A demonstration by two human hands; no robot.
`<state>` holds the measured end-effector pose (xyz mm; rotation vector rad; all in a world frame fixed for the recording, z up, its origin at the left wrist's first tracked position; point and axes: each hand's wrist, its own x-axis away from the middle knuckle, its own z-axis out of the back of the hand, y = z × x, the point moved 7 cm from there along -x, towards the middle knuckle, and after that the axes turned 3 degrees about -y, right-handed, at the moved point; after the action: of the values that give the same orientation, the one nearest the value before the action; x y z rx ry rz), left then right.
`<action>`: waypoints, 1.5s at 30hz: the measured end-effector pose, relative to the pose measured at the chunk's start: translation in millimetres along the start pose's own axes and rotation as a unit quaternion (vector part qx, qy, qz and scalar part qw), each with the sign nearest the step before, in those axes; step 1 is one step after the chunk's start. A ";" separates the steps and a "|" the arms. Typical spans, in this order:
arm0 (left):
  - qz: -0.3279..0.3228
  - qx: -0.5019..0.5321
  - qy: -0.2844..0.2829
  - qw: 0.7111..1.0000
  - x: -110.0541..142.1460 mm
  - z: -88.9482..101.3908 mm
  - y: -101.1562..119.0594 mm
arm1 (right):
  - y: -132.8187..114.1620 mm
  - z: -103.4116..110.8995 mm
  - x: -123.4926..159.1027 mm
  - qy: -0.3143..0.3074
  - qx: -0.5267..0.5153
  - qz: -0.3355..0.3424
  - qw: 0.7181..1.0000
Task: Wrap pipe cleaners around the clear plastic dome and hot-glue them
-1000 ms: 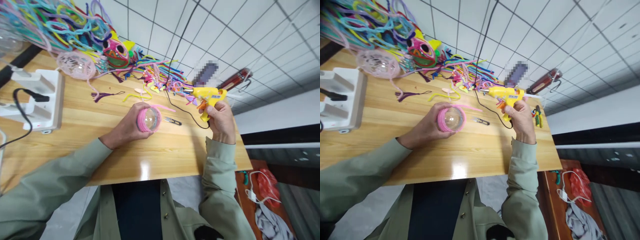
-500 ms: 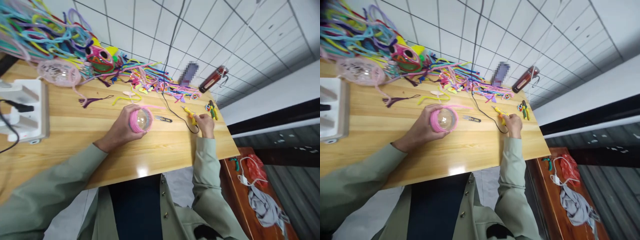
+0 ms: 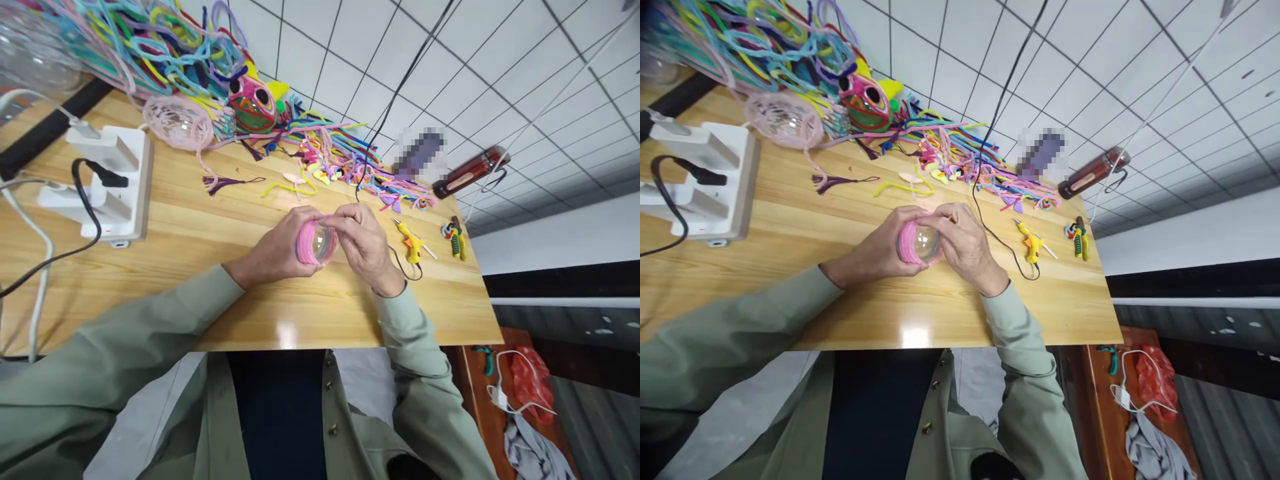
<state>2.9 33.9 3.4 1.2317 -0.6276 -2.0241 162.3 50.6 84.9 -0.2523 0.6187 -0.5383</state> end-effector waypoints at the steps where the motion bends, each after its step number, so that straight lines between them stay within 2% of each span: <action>1: -0.001 0.002 -0.002 1.000 0.1 -0.8 -0.1 | 2.2 -1.1 -0.4 -0.001 -0.011 0.001 1.000; 9: 0.011 0.012 -0.008 1.000 0.8 -5.8 0.7 | 10.8 -12.0 2.8 -0.027 -0.022 -0.004 0.999; 13: -0.008 0.002 -0.010 1.000 2.0 -5.4 2.2 | 6.4 -9.3 3.5 -0.008 -0.022 0.028 0.999; 18: -0.014 -0.062 -0.001 0.998 3.5 -6.9 4.1 | -5.6 -2.2 3.8 0.038 -0.013 0.032 0.999; 23: -0.024 -0.114 0.038 0.992 7.3 -8.4 6.2 | -13.4 -9.1 4.8 0.039 0.011 0.015 0.999; 32: -0.010 -0.147 0.032 0.989 9.9 -9.1 5.5 | -4.8 -21.9 7.9 0.000 0.016 -0.032 0.999; 45: 0.016 -0.145 0.018 0.989 11.9 -11.4 2.1 | -5.7 -24.0 8.6 0.014 0.014 -0.045 0.999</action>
<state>9.9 23.0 -7.0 1.0743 -0.3179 -1.9788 151.3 39.5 63.9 -0.2462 0.6291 -0.6372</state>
